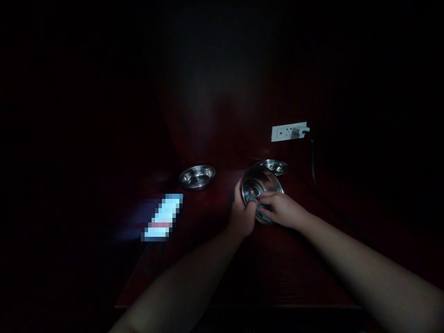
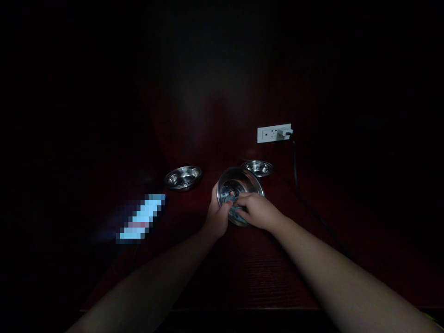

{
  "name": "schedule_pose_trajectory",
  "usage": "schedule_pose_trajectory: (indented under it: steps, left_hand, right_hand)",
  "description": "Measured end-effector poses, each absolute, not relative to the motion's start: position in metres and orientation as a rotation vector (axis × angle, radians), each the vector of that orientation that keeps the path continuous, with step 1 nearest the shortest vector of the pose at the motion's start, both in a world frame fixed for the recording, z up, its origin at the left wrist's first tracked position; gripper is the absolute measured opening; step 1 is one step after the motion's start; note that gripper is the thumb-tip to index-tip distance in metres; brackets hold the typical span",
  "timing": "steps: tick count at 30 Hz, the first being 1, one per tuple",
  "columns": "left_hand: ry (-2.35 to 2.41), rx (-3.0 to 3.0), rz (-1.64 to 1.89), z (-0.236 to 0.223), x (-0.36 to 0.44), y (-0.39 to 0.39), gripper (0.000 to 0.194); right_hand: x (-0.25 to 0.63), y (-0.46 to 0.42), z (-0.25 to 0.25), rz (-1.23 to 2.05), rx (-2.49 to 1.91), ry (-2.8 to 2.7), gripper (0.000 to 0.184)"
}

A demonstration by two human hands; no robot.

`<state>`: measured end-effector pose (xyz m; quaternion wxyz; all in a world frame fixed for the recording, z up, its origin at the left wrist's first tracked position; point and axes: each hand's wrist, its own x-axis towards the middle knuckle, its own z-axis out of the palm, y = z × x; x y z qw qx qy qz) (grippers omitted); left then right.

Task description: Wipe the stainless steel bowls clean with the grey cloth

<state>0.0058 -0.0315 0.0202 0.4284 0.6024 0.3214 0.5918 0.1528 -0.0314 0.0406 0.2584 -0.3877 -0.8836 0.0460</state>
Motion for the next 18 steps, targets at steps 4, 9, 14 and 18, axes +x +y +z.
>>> schedule_pose_trajectory:
  steps: [4, 9, 14, 18]
  left_hand:
    - [0.82, 1.504, 1.462, 0.02, 0.0069, -0.0333, 0.062]
    - [0.793, 1.476, 1.405, 0.0169, 0.0101, -0.0362, 0.06]
    - [0.757, 1.483, 1.383, 0.0191, 0.0104, -0.041, 0.059]
    - [0.749, 1.514, 1.38, 0.0206, 0.0067, -0.04, 0.059]
  right_hand:
    - [0.1508, -0.0309, 0.0399, 0.09, -1.041, -2.36, 0.017]
    - [0.149, -0.0301, 0.0382, -0.033, -1.07, -2.257, 0.017]
    - [0.1518, -0.0277, 0.0423, -0.227, -1.254, -2.21, 0.019]
    - [0.156, -0.0245, 0.0467, -0.438, -1.512, -2.188, 0.02]
